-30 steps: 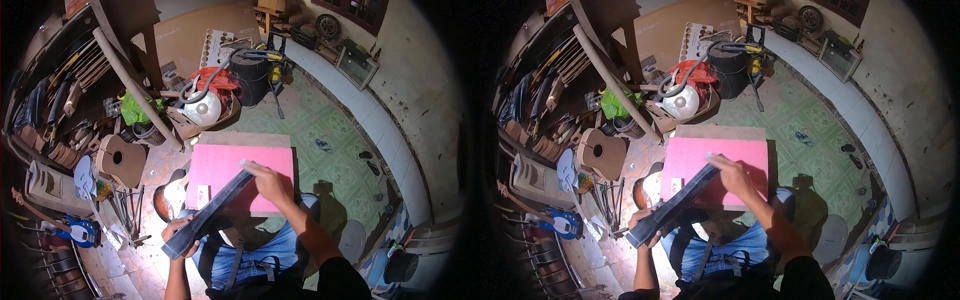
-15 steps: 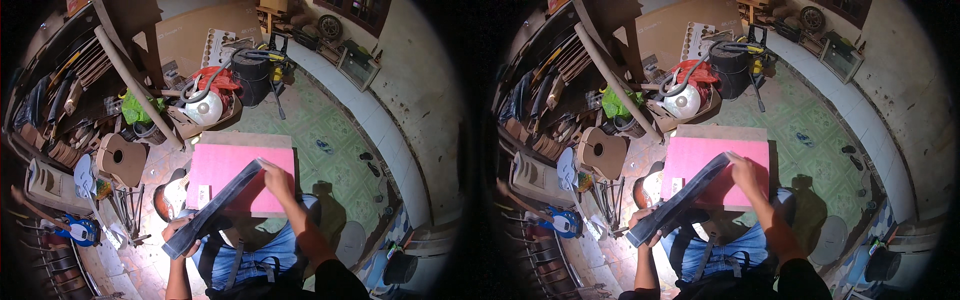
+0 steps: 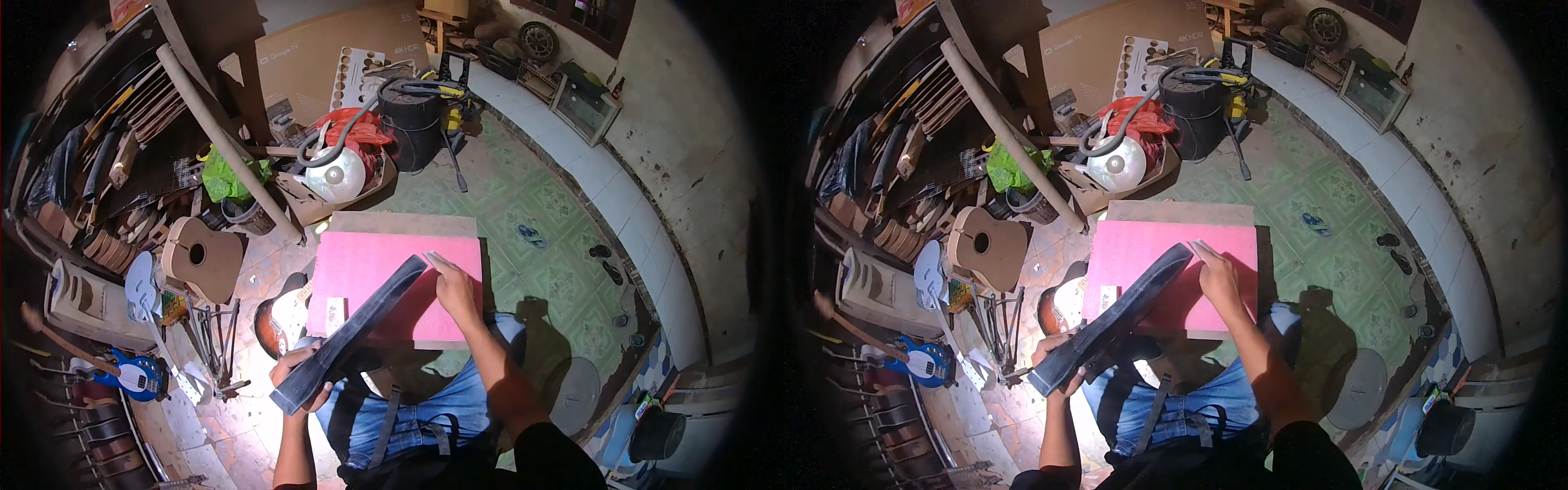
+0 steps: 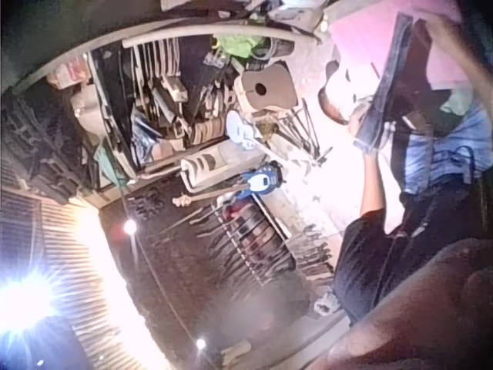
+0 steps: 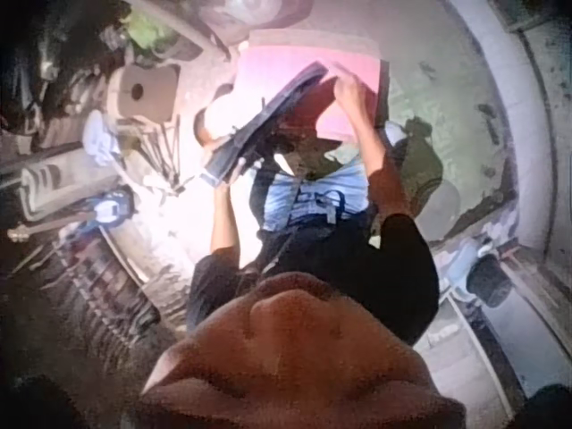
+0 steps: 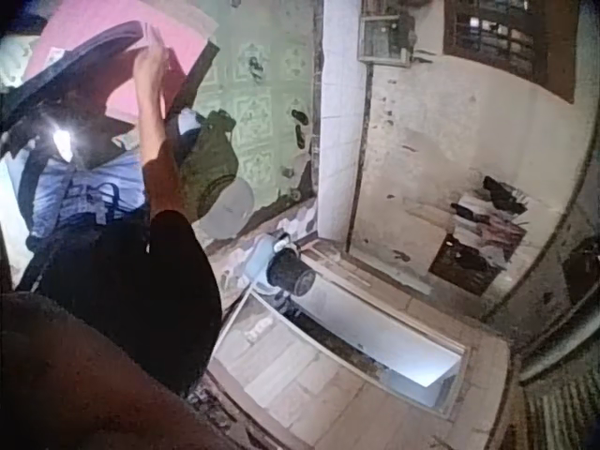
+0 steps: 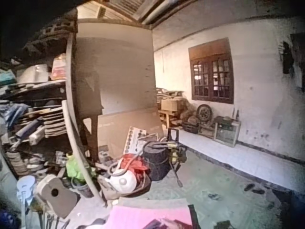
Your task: The person sands the surface and edges of a guitar body with a block and cloth.
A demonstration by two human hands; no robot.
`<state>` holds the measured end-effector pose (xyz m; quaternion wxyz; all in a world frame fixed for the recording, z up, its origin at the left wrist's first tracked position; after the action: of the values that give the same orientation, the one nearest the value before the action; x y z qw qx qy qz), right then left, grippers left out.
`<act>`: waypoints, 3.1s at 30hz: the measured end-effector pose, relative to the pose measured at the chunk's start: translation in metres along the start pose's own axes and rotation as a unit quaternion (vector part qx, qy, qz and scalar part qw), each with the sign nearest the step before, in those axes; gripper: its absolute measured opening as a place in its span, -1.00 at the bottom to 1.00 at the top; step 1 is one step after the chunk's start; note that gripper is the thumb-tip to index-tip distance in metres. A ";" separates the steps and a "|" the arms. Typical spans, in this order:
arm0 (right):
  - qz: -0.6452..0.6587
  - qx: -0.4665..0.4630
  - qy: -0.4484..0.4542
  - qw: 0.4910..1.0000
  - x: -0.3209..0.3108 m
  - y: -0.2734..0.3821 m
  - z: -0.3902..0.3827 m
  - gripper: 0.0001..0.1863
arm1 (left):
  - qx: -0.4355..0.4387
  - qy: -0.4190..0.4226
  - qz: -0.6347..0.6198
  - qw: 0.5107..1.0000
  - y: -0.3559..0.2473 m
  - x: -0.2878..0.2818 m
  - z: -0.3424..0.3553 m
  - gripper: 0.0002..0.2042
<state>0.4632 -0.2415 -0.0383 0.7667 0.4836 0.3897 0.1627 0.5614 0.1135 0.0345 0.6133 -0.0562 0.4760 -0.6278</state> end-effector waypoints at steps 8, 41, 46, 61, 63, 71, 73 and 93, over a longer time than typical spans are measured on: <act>0.125 -0.104 0.158 0.974 0.055 0.136 -0.087 -0.33 | 0.032 0.006 0.006 0.999 -0.016 0.012 0.007 -0.44; 0.340 0.035 0.246 0.907 0.027 0.193 -0.098 -0.31 | 0.041 0.015 0.005 0.999 -0.032 0.016 0.025 -0.42; 0.240 -0.111 0.193 0.945 0.026 0.206 -0.110 -0.30 | 0.039 0.035 0.008 0.999 -0.044 0.017 0.036 -0.41; 0.179 -0.237 0.288 0.911 0.014 0.246 -0.145 -0.33 | 0.008 0.008 0.019 1.000 -0.044 0.023 0.028 -0.42; 0.203 -0.258 0.289 0.899 0.011 0.242 -0.136 -0.36 | 0.000 0.007 0.000 1.000 -0.045 0.022 0.030 -0.41; 0.160 -0.130 0.258 0.944 0.012 0.238 -0.139 -0.45 | 0.018 0.025 -0.023 0.999 -0.044 0.025 0.031 -0.41; 0.184 -0.221 0.214 0.933 0.013 0.242 -0.145 -0.40 | -0.038 0.023 -0.012 0.999 -0.047 0.025 0.030 -0.41; 0.019 -0.142 0.015 0.990 0.037 0.077 -0.032 -0.43 | 0.017 0.010 -0.035 0.999 -0.003 0.000 0.004 -0.45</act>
<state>0.4733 -0.1620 0.0045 0.8186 0.3746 0.3645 0.2382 0.5616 0.1107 0.0381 0.5873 -0.0562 0.4689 -0.6573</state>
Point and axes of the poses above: each hand's wrist, its own z-axis towards the middle knuckle, its own x-axis out of the palm, y = z × x, the point moved 3 cm from there along z, towards the middle knuckle, and after that the axes turned 13 degrees about z, right-handed, at the moved point
